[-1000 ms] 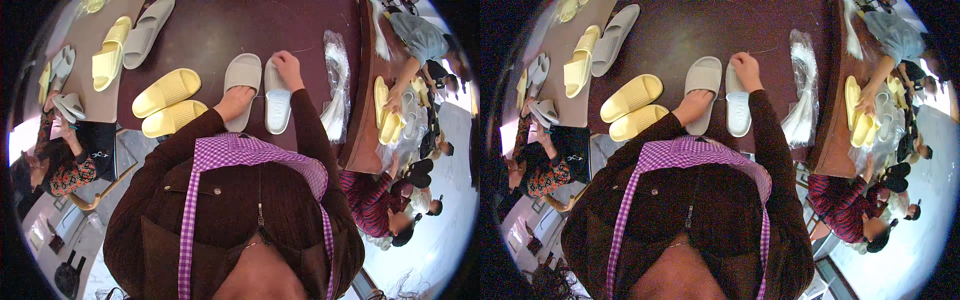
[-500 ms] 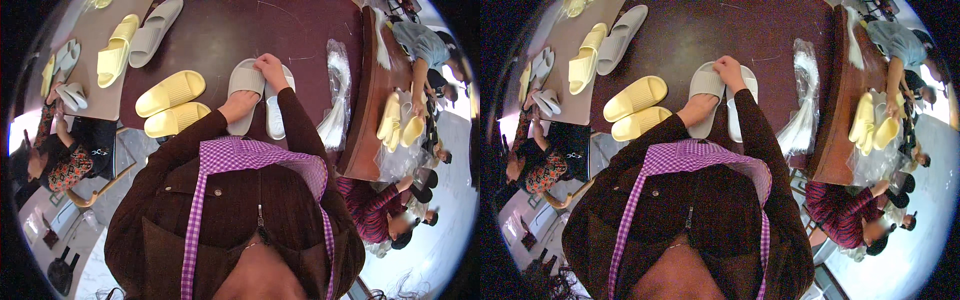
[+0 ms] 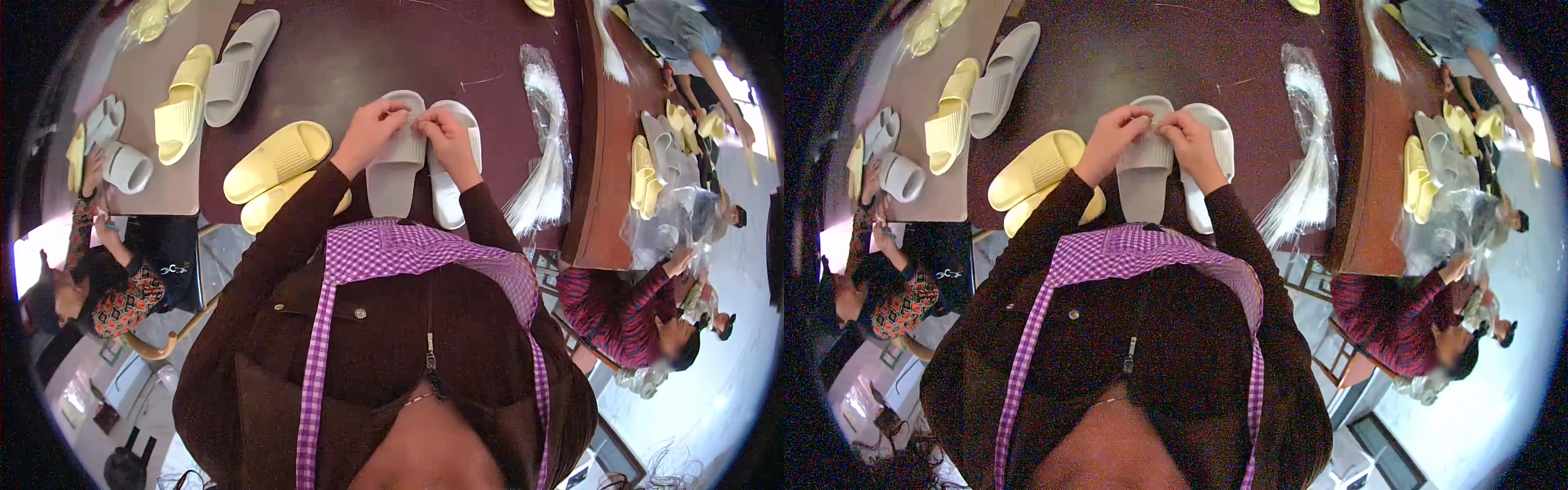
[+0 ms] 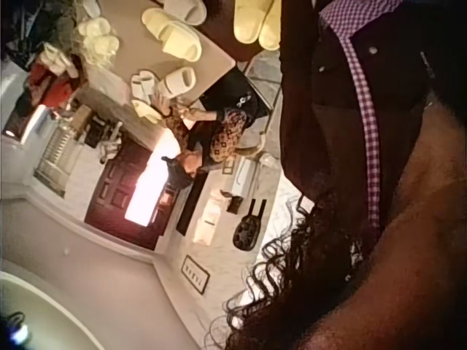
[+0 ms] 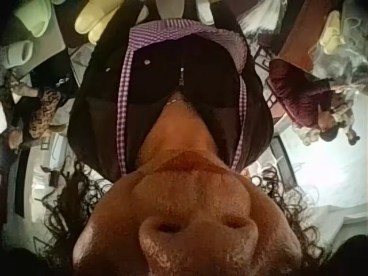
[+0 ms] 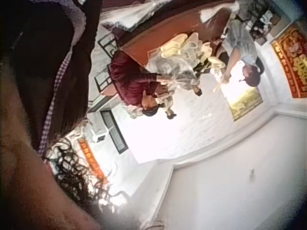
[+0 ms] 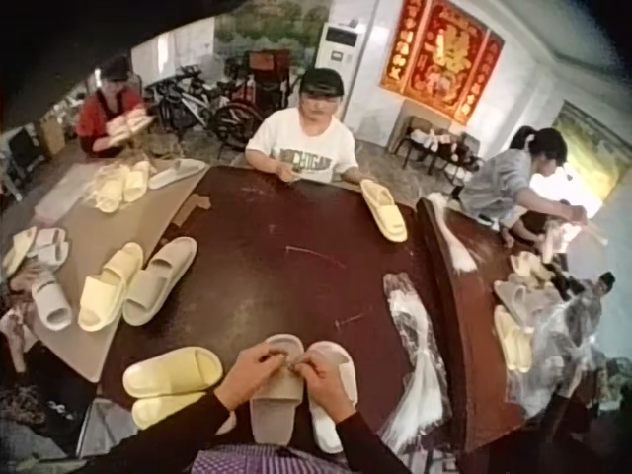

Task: The person pairs slippers together by picking them up from the table and threading plastic fasteners through them by hand.

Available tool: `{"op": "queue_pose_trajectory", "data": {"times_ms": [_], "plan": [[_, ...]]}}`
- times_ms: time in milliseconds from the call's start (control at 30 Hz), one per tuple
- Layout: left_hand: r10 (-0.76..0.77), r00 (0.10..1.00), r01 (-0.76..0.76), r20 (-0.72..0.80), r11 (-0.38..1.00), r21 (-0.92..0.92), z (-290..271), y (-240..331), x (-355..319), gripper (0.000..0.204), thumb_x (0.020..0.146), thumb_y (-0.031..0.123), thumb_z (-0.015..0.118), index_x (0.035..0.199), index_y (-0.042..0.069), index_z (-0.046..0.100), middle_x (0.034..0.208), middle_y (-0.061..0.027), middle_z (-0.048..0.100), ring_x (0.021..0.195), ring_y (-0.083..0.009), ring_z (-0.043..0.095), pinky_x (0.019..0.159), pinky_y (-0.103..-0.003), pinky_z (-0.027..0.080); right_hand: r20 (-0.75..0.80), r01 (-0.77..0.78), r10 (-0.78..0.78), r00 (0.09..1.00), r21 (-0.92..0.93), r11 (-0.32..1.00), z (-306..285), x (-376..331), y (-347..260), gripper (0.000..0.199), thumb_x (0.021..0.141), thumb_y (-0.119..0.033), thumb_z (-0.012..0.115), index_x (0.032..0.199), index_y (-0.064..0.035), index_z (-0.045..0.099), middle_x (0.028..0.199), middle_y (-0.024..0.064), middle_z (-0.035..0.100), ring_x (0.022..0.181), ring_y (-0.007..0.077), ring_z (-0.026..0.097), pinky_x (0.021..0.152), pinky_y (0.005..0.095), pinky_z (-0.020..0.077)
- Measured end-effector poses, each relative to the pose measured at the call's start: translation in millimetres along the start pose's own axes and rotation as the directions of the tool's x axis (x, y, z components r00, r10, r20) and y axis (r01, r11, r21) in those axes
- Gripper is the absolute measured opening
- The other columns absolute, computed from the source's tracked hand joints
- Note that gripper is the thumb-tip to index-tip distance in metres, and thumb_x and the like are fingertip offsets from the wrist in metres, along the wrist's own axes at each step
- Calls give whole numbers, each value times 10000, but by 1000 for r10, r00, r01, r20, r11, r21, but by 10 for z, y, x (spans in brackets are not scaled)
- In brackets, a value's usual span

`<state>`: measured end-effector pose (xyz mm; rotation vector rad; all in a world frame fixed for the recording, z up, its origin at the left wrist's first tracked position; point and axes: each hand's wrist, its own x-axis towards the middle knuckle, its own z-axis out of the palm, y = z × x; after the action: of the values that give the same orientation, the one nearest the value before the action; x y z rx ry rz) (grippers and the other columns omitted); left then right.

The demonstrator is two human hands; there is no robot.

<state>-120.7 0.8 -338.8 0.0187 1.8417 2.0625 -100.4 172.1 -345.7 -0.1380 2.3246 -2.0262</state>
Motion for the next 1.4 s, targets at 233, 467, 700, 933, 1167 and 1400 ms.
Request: {"op": "queue_pose_trajectory", "data": {"times_ms": [233,467,700,933,1167,1400], "plan": [[-32,971,74,237,983,-170,128,310,-58,165,827,95,584,961,6,620,834,-5,592,721,-73,517,662,-208,416,-9,27,-27,1000,-23,999,-9,-247,-306,48,832,-12,532,866,-1,564,802,24,598,770,86,552,710,222,440],[0,934,128,358,934,-334,174,293,-118,120,839,85,576,939,26,605,845,-4,588,720,-74,521,661,-213,425,-59,35,-38,998,-51,998,27,-456,-629,55,819,17,536,855,-8,569,810,24,590,773,91,548,709,221,441],[-3,930,162,368,901,-403,177,339,-243,90,857,86,560,921,25,582,816,-10,577,682,-79,512,629,-205,418,-307,140,-103,946,100,985,40,-617,-618,71,796,46,562,834,-8,590,784,27,590,701,74,542,653,211,448],[-32,900,193,435,924,-331,212,354,-291,103,855,94,568,929,24,579,778,-22,562,656,-84,501,592,-202,406,-340,51,-52,939,-12,999,52,-664,-755,34,789,28,593,795,-5,599,732,12,581,623,62,532,579,200,447],[-6,926,133,378,941,-310,265,394,-340,116,845,106,587,927,23,578,775,-27,564,661,-92,503,595,-214,408,-338,79,-164,927,-251,965,61,-682,-725,21,783,4,621,779,-3,601,706,3,574,604,58,530,543,201,446],[18,941,94,337,945,-313,319,365,-359,116,839,101,595,920,20,578,768,-28,568,656,-93,505,594,-223,410,-365,51,-158,917,-286,957,43,-708,-715,28,778,-7,636,791,1,612,710,2,573,607,52,533,538,197,448]]}}
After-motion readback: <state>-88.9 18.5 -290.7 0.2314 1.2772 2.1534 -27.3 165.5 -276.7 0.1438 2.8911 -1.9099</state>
